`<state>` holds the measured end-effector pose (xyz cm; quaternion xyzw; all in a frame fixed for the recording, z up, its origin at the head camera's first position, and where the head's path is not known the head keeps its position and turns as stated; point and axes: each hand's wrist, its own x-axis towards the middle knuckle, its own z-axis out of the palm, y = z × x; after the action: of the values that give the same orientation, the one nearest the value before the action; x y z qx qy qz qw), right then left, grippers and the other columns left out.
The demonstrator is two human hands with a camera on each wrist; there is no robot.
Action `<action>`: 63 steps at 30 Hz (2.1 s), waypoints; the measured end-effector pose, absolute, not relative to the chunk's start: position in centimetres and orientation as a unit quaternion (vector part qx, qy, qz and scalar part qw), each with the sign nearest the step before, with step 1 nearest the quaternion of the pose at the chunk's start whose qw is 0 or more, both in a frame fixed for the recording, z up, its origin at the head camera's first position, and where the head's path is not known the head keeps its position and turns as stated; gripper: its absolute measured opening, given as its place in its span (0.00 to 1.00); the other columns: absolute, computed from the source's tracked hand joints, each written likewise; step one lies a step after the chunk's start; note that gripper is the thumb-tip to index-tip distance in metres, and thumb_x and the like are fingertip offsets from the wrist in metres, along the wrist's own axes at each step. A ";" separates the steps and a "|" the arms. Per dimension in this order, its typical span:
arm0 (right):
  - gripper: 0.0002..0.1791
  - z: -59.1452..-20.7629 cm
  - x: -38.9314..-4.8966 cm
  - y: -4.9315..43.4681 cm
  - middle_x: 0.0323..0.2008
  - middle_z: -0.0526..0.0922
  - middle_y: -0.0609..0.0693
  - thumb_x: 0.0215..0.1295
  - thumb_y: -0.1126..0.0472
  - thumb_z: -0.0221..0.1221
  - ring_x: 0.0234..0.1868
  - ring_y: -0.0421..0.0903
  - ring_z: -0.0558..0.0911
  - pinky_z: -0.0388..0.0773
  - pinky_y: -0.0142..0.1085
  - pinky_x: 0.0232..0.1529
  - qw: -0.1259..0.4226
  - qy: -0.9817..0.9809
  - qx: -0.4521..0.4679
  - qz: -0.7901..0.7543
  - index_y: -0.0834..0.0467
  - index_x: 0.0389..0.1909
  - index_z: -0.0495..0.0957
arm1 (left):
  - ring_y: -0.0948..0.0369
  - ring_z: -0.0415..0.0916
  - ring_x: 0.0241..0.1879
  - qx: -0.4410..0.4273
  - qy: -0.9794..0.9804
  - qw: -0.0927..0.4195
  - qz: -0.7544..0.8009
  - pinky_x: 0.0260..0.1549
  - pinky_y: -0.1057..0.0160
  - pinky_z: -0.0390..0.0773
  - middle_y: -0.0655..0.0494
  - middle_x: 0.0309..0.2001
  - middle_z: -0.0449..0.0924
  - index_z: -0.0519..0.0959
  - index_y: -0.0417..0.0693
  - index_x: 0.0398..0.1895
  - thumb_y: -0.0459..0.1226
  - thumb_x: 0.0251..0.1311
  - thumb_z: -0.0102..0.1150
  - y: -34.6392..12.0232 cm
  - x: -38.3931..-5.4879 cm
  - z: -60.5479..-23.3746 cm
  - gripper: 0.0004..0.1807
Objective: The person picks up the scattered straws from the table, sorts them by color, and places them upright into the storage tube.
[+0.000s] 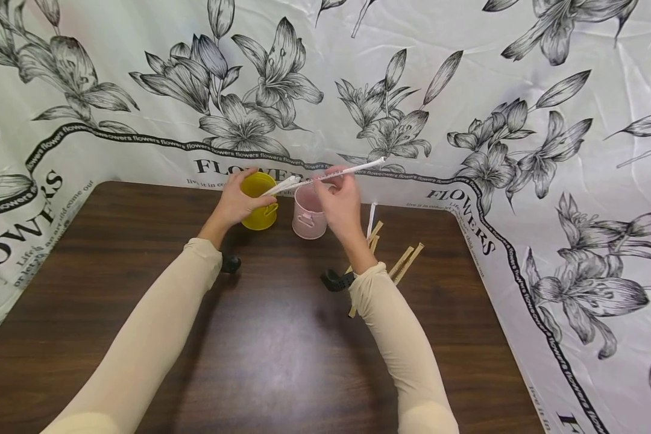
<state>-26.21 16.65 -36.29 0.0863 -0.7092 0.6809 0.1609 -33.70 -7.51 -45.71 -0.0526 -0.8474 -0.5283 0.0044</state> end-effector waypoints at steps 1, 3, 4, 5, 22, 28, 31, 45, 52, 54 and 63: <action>0.12 -36.4 -26.5 16.2 0.48 0.83 0.76 0.66 0.72 0.60 0.27 0.32 0.84 0.76 0.24 0.30 0.162 -0.713 0.087 0.677 0.60 0.46 0.70 | 0.44 0.48 0.77 -0.053 -0.848 0.004 -0.527 0.74 0.37 0.57 0.49 0.79 0.52 0.61 0.62 0.78 0.58 0.48 0.77 -7.5 -33.7 -45.7 0.53; 0.11 -36.6 -26.9 15.3 0.48 0.85 0.74 0.66 0.71 0.60 0.31 0.32 0.85 0.77 0.23 0.33 0.163 -0.727 0.086 0.661 0.63 0.46 0.71 | 0.44 0.49 0.76 -0.053 -0.850 0.004 -0.524 0.74 0.38 0.57 0.49 0.78 0.53 0.62 0.62 0.78 0.58 0.48 0.78 -7.5 -33.7 -45.7 0.53; 0.11 -36.7 -27.1 14.9 0.48 0.85 0.73 0.66 0.71 0.60 0.32 0.32 0.85 0.77 0.23 0.33 0.161 -0.732 0.089 0.656 0.64 0.47 0.71 | 0.44 0.49 0.76 -0.053 -0.850 0.005 -0.524 0.74 0.38 0.57 0.49 0.78 0.54 0.62 0.62 0.78 0.57 0.48 0.78 -7.5 -33.7 -45.7 0.53; 0.12 -36.8 -27.2 14.4 0.47 0.86 0.72 0.66 0.71 0.60 0.32 0.33 0.84 0.77 0.23 0.33 0.157 -0.737 0.090 0.651 0.65 0.47 0.71 | 0.44 0.49 0.76 -0.054 -0.850 0.007 -0.524 0.74 0.38 0.57 0.49 0.77 0.55 0.62 0.61 0.78 0.56 0.48 0.78 -7.5 -33.7 -45.7 0.53; 0.11 -40.2 -29.0 10.8 0.47 0.89 0.59 0.68 0.68 0.60 0.21 0.35 0.65 0.63 0.27 0.24 0.141 -0.806 0.113 0.564 0.63 0.49 0.72 | 0.43 0.53 0.73 -0.058 -0.849 0.015 -0.525 0.71 0.40 0.62 0.47 0.76 0.56 0.62 0.58 0.78 0.54 0.49 0.78 -7.4 -33.5 -45.4 0.53; 0.16 -39.8 -28.9 10.9 0.49 0.87 0.57 0.69 0.66 0.62 0.21 0.37 0.70 0.70 0.25 0.22 0.125 -0.806 0.109 0.568 0.64 0.53 0.71 | 0.44 0.52 0.74 -0.056 -0.851 0.011 -0.521 0.72 0.40 0.61 0.48 0.77 0.55 0.62 0.60 0.78 0.57 0.49 0.78 -7.3 -33.6 -45.4 0.53; 0.17 -39.7 -28.8 11.1 0.50 0.86 0.57 0.68 0.66 0.62 0.26 0.42 0.73 0.72 0.26 0.24 0.123 -0.807 0.112 0.567 0.64 0.54 0.71 | 0.43 0.52 0.73 -0.056 -0.851 0.010 -0.521 0.72 0.40 0.61 0.48 0.77 0.55 0.61 0.60 0.78 0.57 0.48 0.78 -7.3 -33.6 -45.4 0.54; 0.16 -38.6 -27.7 13.1 0.48 0.86 0.54 0.70 0.61 0.62 0.40 0.44 0.85 0.77 0.26 0.36 0.141 -0.824 0.087 0.541 0.58 0.55 0.72 | 0.43 0.51 0.75 -0.050 -0.850 0.013 -0.525 0.73 0.38 0.59 0.48 0.78 0.55 0.62 0.60 0.78 0.55 0.48 0.79 -7.5 -33.7 -45.4 0.53; 0.09 -38.9 -27.9 13.0 0.38 0.87 0.59 0.71 0.61 0.61 0.30 0.54 0.84 0.75 0.26 0.26 0.150 -0.836 0.102 0.518 0.61 0.47 0.78 | 0.45 0.53 0.74 -0.051 -0.851 0.010 -0.522 0.73 0.40 0.60 0.47 0.77 0.55 0.62 0.59 0.78 0.56 0.48 0.78 -7.5 -33.6 -45.6 0.54; 0.11 -39.0 -27.9 12.7 0.39 0.87 0.59 0.71 0.60 0.62 0.31 0.55 0.84 0.75 0.28 0.24 0.138 -0.835 0.113 0.520 0.61 0.49 0.77 | 0.45 0.53 0.74 -0.052 -0.849 0.012 -0.525 0.73 0.40 0.60 0.47 0.77 0.55 0.62 0.59 0.78 0.54 0.49 0.78 -7.5 -33.6 -45.6 0.53; 0.24 -38.8 -27.7 13.0 0.53 0.83 0.55 0.68 0.56 0.66 0.52 0.53 0.86 0.84 0.41 0.48 0.103 -0.847 0.090 0.514 0.57 0.61 0.71 | 0.44 0.53 0.74 -0.057 -0.849 0.017 -0.524 0.74 0.41 0.59 0.46 0.77 0.56 0.62 0.57 0.78 0.54 0.49 0.79 -7.4 -33.4 -45.6 0.53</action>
<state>-27.66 12.97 -38.79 0.0899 -0.8468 0.5140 0.1028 -33.42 -7.40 -45.61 -0.0567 -0.8494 -0.5244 0.0171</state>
